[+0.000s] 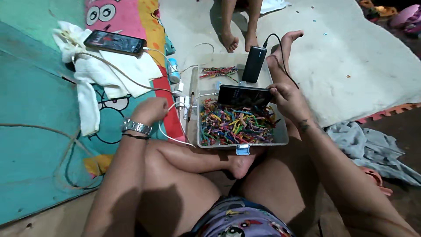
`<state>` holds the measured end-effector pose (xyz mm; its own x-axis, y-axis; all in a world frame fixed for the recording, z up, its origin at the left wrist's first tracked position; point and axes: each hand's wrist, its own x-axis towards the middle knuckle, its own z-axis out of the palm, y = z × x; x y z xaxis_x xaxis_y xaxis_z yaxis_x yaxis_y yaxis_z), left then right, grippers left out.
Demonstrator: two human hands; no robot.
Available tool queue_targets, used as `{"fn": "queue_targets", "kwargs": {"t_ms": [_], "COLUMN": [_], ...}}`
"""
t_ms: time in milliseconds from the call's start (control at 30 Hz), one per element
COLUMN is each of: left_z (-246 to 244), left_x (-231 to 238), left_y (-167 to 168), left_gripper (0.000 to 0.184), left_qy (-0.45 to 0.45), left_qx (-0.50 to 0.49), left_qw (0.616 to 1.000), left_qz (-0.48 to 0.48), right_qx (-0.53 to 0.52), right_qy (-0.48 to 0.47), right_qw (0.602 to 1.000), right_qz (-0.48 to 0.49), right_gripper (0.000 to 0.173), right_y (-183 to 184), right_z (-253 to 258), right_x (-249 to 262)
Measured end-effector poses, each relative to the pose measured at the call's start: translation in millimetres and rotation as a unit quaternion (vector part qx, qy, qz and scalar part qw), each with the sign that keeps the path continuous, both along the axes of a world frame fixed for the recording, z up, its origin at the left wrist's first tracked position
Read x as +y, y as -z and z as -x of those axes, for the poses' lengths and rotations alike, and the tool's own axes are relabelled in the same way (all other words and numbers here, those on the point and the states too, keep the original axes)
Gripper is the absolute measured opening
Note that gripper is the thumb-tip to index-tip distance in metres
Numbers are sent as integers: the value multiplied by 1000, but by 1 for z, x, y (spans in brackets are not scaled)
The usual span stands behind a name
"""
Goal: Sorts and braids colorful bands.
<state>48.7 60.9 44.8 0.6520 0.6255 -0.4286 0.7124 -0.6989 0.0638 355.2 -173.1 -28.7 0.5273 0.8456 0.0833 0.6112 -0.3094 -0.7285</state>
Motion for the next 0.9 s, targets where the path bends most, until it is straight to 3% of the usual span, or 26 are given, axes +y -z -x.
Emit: {"fn": "queue_targets", "kwargs": {"t_ms": [33,67,133,367,600,900], "left_z": [13,14,5,-21,-12,-9], "left_x": [23,34,29,17,9,3], "left_y": [37,54,65,70,60,60], "left_gripper": [19,18,18,28,32,23], "left_qy": [11,-10,-54,-89,-87,-68], "left_qx": [-33,-3,38,-10,-172,-262], "left_qw": [999,997,995,996,981,962], "left_qz": [34,72,75,-12,33,24], "right_qx": [5,10,18,-108,-59,-83], "right_qy": [9,17,28,103,77,22], "right_qw": [1000,999,998,989,995,996], "right_qz": [21,34,47,24,34,13], "right_gripper": [31,31,31,26,37,35], "right_y": [-2,-2,7,17,18,19], "right_z": [4,8,5,24,21,13], "right_x": [3,7,16,19,14,5]}}
